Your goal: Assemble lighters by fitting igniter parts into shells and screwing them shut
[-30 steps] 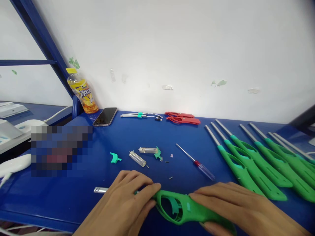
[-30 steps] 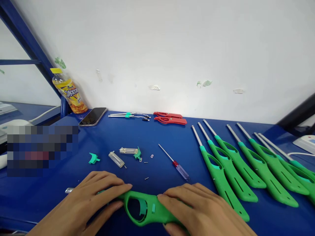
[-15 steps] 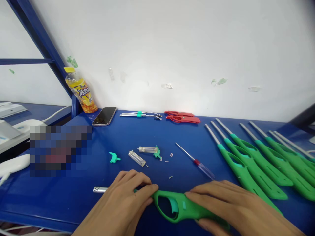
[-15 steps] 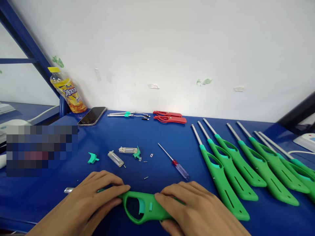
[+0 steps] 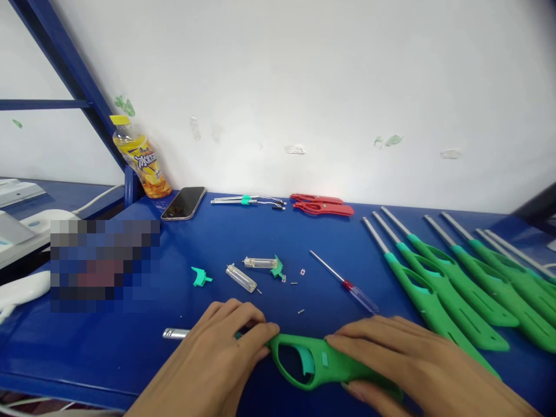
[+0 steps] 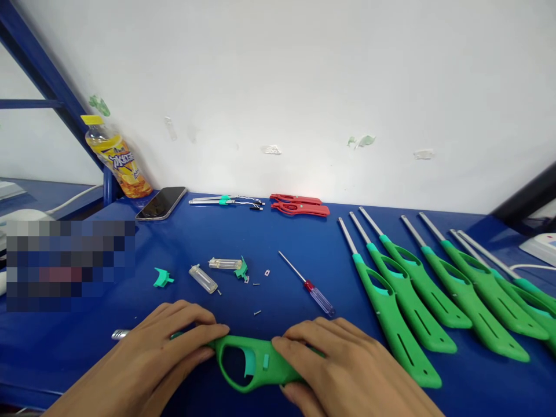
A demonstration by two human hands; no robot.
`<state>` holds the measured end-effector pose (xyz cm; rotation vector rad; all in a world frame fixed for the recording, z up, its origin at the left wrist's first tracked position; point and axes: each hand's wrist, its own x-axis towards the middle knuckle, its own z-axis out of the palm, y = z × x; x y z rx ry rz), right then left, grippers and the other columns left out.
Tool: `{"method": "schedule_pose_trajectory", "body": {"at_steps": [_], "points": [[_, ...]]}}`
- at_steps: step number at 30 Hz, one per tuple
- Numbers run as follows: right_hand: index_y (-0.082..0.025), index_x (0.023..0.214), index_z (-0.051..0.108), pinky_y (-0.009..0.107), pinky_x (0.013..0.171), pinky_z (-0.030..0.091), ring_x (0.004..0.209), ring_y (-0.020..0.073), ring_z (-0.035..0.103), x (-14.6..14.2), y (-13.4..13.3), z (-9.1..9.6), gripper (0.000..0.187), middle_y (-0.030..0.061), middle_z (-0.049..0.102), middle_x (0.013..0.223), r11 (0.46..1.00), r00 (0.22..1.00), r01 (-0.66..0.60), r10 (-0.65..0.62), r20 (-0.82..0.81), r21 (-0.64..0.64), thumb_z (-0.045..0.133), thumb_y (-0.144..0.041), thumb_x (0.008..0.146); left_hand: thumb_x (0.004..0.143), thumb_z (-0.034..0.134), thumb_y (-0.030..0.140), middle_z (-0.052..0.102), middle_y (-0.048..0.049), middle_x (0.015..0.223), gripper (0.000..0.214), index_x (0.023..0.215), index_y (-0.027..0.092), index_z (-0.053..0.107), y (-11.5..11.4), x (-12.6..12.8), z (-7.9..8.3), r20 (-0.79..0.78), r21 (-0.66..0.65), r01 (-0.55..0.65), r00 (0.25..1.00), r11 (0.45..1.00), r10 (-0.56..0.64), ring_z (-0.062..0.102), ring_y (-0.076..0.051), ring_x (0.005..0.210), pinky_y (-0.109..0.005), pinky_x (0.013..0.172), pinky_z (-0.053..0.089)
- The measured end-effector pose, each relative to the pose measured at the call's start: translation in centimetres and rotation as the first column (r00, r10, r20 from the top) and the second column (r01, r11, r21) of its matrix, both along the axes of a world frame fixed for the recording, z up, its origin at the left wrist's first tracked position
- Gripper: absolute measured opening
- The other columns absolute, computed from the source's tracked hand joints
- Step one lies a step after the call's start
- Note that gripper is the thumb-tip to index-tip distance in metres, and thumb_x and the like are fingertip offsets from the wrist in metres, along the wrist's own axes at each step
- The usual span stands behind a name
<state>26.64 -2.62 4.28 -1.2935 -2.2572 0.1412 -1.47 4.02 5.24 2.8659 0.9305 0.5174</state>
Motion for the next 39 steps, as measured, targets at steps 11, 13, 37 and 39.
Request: {"method": "schedule_pose_trajectory", "body": {"at_steps": [11,13,37,39], "points": [[-0.038,0.118,0.069,0.033,0.078,0.057,0.088,0.0182,0.081,0.1,0.0,-0.4,0.03,-0.009,0.083,0.106,0.999,1.0,0.005,-0.006,0.022,0.035,0.054,-0.017,0.102,0.103,0.048,0.01,0.075,-0.0006,0.115,0.039,0.127,0.032,0.069,0.0,-0.2,-0.3,-0.127,-0.128,-0.052,0.991,0.99,0.035,0.074,-0.025,0.099,-0.049,0.092,0.062],[-0.038,0.119,0.069,0.033,0.079,0.058,0.089,0.0182,0.081,0.2,0.0,-0.5,0.033,-0.0092,0.082,0.107,1.0,1.0,0.008,-0.009,0.026,0.021,0.056,-0.015,0.099,0.102,0.047,0.009,0.075,-0.0012,0.112,0.037,0.123,0.03,0.07,-0.1,-0.1,-0.3,-0.128,-0.13,-0.041,0.991,0.991,0.024,0.075,-0.026,0.097,-0.05,0.091,0.063],[-0.033,0.1,0.078,0.027,0.071,0.068,0.078,0.0206,0.083,-0.7,0.6,1.4,0.057,-0.0107,0.085,0.098,1.0,0.993,0.019,-0.021,0.118,0.025,0.099,-0.004,0.055,0.104,0.047,0.014,0.072,-0.0014,0.11,0.038,0.123,0.032,0.074,0.0,-0.3,-1.4,0.001,-0.076,-0.055,0.998,0.996,0.055,0.07,-0.02,0.082,-0.035,0.078,0.062],[-0.033,0.099,0.079,0.025,0.068,0.069,0.076,0.0203,0.084,-0.6,0.6,1.2,0.057,-0.011,0.086,0.098,0.999,0.994,0.031,-0.034,0.101,0.03,0.101,-0.006,0.053,0.103,0.049,0.014,0.072,-0.0006,0.112,0.039,0.126,0.034,0.073,0.0,-0.6,-1.7,-0.005,-0.089,-0.056,0.998,0.994,0.056,0.069,-0.019,0.085,-0.033,0.078,0.061]]}}
